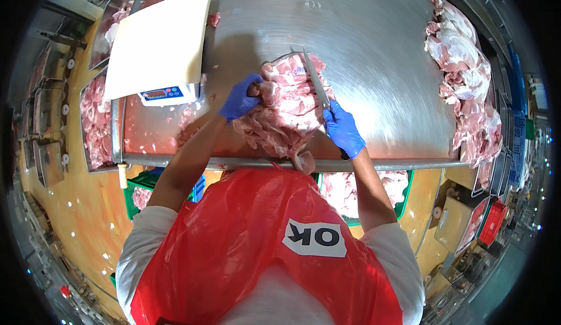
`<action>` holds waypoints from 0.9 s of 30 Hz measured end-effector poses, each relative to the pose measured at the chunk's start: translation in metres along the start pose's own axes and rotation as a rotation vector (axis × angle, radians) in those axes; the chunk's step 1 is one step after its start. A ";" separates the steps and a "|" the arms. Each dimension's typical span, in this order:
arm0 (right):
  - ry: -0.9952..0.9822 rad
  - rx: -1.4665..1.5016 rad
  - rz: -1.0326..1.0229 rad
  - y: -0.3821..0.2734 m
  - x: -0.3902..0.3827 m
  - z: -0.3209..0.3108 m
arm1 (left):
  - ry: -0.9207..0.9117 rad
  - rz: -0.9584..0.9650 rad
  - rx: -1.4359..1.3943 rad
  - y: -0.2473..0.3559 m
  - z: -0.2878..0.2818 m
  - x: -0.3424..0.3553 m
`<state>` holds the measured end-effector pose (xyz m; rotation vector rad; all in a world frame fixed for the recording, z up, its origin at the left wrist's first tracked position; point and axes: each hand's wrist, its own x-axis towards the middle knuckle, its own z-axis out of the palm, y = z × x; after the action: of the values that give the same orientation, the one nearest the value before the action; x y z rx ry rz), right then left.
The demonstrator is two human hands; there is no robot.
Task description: The person cuts large pieces of raw meat into smaller portions using a knife on a cutting board. They place the cut pieces into metal trays and green crates on the table.
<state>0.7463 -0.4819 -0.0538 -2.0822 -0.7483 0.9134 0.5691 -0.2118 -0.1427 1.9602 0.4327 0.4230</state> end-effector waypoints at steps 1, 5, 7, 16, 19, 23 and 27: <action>0.018 -0.011 0.000 0.002 -0.001 -0.001 | -0.017 0.017 -0.015 -0.001 0.000 -0.001; 0.100 -0.187 -0.069 0.009 -0.010 0.005 | 0.219 -0.237 -0.077 -0.001 0.001 -0.020; 0.123 -0.259 -0.099 0.004 -0.014 0.017 | 0.038 -0.271 -0.049 -0.002 -0.006 -0.021; 0.014 -0.306 -0.076 -0.026 0.002 0.050 | -0.165 0.046 0.142 0.002 -0.007 -0.034; 0.023 -0.294 -0.087 -0.023 0.010 0.044 | -0.170 0.197 0.239 0.007 -0.008 -0.038; 0.021 -0.305 -0.085 -0.019 0.010 0.040 | -0.035 0.253 0.339 0.010 -0.009 -0.053; -0.031 -0.376 -0.003 -0.017 0.003 0.043 | 0.038 0.129 0.206 0.013 -0.007 -0.062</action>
<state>0.7105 -0.4535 -0.0627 -2.3929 -1.0020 0.8548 0.5129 -0.2413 -0.1345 2.1903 0.3882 0.5157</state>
